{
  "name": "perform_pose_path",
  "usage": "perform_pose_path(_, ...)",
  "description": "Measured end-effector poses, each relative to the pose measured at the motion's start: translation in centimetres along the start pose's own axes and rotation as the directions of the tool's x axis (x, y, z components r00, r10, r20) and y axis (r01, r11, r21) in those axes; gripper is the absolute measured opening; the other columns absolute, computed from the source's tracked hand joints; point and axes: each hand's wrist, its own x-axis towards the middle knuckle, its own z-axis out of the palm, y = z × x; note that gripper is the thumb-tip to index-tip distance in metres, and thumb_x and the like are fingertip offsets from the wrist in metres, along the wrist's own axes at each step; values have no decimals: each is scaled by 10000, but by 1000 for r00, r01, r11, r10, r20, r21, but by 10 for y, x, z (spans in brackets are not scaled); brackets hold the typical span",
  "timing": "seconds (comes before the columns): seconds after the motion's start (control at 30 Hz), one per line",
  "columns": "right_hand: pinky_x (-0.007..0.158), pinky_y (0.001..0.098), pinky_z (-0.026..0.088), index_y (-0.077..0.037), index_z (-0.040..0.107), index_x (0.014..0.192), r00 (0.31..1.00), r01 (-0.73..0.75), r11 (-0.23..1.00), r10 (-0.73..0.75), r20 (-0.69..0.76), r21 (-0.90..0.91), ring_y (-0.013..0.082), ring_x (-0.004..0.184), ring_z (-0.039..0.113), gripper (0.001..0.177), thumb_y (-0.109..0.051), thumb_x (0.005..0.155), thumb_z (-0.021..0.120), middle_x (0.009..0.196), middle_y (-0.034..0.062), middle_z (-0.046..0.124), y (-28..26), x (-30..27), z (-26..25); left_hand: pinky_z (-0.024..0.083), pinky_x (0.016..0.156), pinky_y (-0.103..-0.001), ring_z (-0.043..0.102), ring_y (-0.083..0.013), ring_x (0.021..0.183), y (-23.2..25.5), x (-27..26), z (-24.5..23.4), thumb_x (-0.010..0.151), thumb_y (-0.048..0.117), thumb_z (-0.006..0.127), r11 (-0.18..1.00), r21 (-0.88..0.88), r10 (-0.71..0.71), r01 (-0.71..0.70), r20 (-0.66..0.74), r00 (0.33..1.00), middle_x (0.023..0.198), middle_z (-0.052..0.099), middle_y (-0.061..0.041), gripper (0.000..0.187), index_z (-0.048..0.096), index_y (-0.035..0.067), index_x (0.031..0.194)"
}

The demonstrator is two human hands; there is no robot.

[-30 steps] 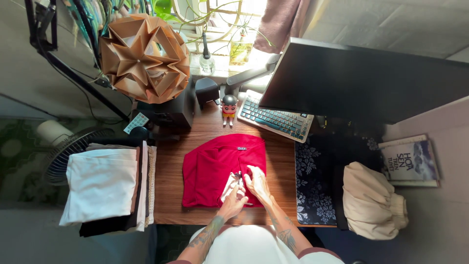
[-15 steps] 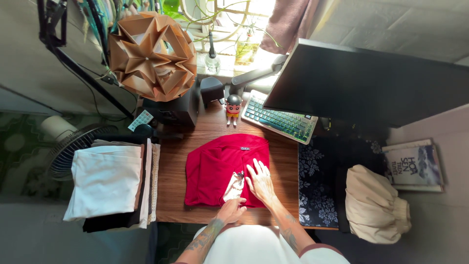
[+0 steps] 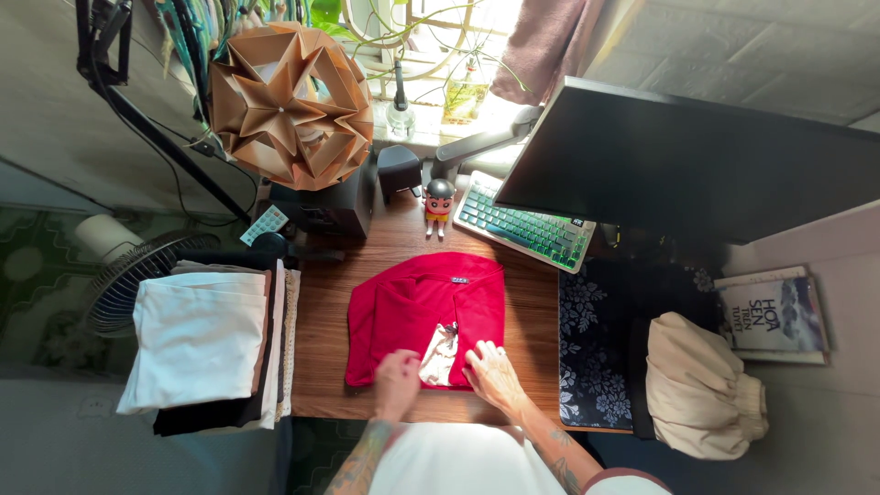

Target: Folding a white t-shirt and a red t-shirt on a desk

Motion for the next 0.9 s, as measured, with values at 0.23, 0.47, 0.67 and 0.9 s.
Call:
perform_pose_path(0.23, 769, 497, 470, -135, 542, 919, 998, -49, 998, 47, 51, 50, 332, 835, 552, 198, -282, 949, 671, 937, 103, 531, -7, -11, 15, 472, 924, -482, 578, -348, 1033, -51, -7, -36, 874, 219, 708, 980, 129, -91, 151, -385, 919, 1023, 604, -134, 258, 706, 129, 1116)
perform_pose_path(0.47, 707, 473, 477, -130, 545, 911, 995, -41, 999, 41, 86, 1, 343, 721, 598, 255, -353, 1004, 626, 871, 81, 557, -3, -20, 40, 485, 869, -587, 515, -426, 1151, -44, -16, -44, 796, 563, 738, 877, 263, -296, 402, -361, 884, 1275, 542, -182, 740, 567, 123, 1366)
perform_pose_path(0.67, 633, 558, 497, -120, 552, 775, 961, -205, 969, 172, 216, 140, 426, 683, 643, 326, -351, 988, 639, 774, 91, 663, -5, -3, 30, 541, 860, -603, 671, -501, 1089, -30, -4, -46, 829, 445, 778, 804, 200, -526, 560, -201, 826, 1212, 695, -273, 762, 415, 177, 1443)
perform_pose_path(0.9, 813, 384, 534, -131, 705, 1088, 894, -449, 694, 350, 281, 563, 252, 903, 742, 395, -485, 931, 630, 1015, 74, 772, -42, 79, 19, 516, 934, -456, 657, -344, 1019, -21, 8, -14, 752, 124, 688, 973, 229, 26, 24, -211, 977, 1095, 717, -119, 440, 653, 139, 1190)
